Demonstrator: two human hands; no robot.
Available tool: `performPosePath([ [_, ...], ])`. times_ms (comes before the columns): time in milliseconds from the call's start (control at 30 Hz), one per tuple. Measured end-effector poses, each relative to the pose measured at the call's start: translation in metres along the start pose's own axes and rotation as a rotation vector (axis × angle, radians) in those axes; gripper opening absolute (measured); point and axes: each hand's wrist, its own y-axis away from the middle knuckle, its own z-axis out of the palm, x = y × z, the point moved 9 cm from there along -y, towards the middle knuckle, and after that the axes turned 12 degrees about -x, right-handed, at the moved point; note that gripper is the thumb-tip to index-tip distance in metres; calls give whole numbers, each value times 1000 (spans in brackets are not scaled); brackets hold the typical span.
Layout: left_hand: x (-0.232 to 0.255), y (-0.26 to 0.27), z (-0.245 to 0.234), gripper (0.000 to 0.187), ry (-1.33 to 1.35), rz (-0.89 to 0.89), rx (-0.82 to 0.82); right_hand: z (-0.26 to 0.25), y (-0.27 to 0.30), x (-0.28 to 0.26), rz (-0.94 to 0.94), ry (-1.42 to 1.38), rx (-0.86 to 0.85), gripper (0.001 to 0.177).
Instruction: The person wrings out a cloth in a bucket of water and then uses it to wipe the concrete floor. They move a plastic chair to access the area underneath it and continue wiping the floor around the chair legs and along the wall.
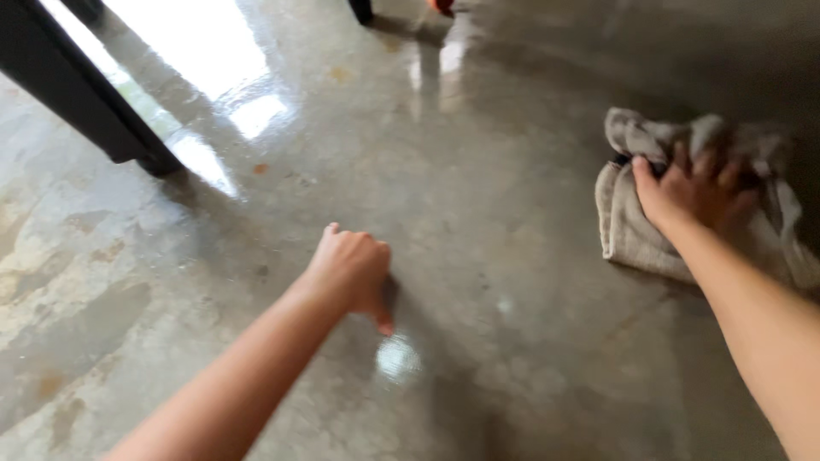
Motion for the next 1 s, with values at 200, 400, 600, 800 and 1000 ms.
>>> performPosePath([
  [200,-14,13,7,85,108,13,132,38,25,-224,-356,98,-94,74],
  [400,-38,53,21,69,289,-11,335,95,193,-435,-1003,239,-33,76],
  [600,-126,177,37,27,241,-206,313,77,430,-451,-1441,86,-259,63],
  [800,-132,249,17,29,-10,-261,5,14,608,-332,-1943,-257,-182,70],
  [1000,-77,264,-43,25,-140,-272,-125,6,522,-233,-1715,-260,-400,60],
])
